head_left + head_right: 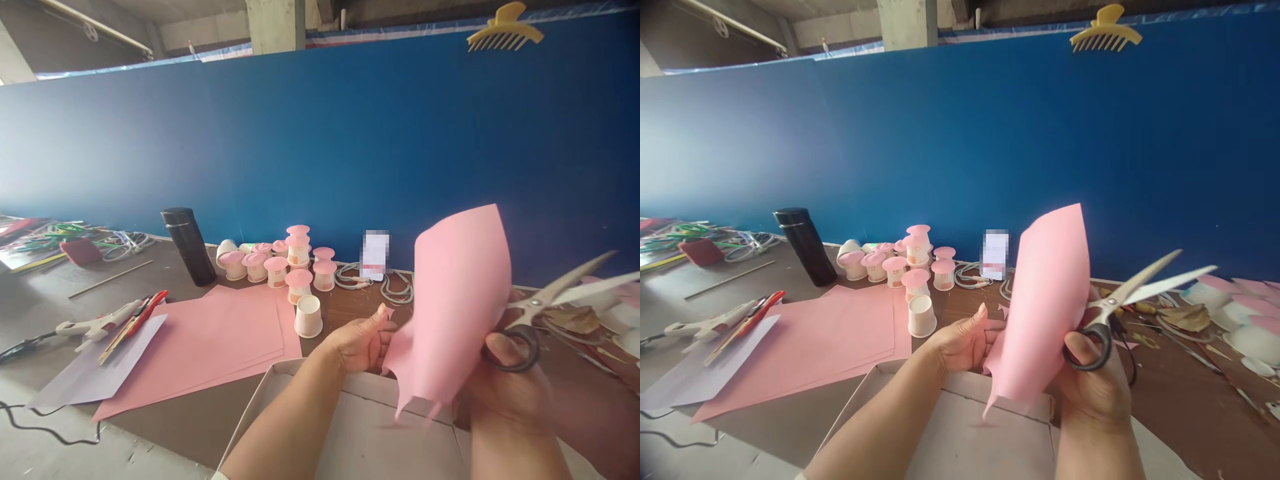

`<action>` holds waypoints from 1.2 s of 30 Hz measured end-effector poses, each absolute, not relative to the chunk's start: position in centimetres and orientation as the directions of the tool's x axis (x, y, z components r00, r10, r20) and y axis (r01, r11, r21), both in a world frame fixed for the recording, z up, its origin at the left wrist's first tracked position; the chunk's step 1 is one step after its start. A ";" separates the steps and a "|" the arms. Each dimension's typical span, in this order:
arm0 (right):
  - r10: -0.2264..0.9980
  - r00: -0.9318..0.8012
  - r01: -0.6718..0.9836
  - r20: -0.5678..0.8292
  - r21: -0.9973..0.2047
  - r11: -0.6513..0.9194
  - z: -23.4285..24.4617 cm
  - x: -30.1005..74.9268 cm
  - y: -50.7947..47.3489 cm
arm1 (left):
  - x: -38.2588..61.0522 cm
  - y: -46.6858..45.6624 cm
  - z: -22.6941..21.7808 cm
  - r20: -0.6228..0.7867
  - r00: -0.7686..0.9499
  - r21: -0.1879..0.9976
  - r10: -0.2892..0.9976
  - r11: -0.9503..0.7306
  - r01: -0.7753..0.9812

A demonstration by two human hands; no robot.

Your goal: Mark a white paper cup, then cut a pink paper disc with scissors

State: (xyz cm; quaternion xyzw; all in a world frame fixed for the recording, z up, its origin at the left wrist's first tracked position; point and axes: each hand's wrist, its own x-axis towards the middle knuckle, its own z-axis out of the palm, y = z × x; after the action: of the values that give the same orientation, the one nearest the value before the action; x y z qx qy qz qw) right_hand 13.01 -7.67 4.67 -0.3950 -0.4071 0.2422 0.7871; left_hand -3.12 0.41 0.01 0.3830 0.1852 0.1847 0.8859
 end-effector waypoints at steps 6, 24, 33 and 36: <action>0.869 0.416 -0.299 0.268 -0.862 0.408 4.2 12.9 -5.9 | -4.4 0.2 0.8 -0.117 0.830 0.725 0.546 0.618 -0.305; 0.773 0.602 -0.271 0.200 -0.860 0.433 4.6 12.9 -5.3 | -5.4 1.2 1.9 -0.085 0.354 0.707 0.931 0.306 -0.637; 0.846 0.533 -0.276 0.024 -0.940 0.200 3.5 13.0 -4.8 | -5.1 0.8 2.3 -0.107 0.358 0.647 0.927 0.339 -0.683; 0.850 0.525 -0.283 -0.049 -0.952 0.119 3.0 13.2 -4.6 | -5.1 1.0 2.2 -0.120 0.365 0.630 0.923 0.355 -0.690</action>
State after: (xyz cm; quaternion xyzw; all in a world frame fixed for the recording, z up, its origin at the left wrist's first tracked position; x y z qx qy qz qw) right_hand 13.17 -4.58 3.02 -0.5251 -0.2699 0.4056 0.6978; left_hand -5.14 0.98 2.19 0.2464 0.2360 0.5115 0.7887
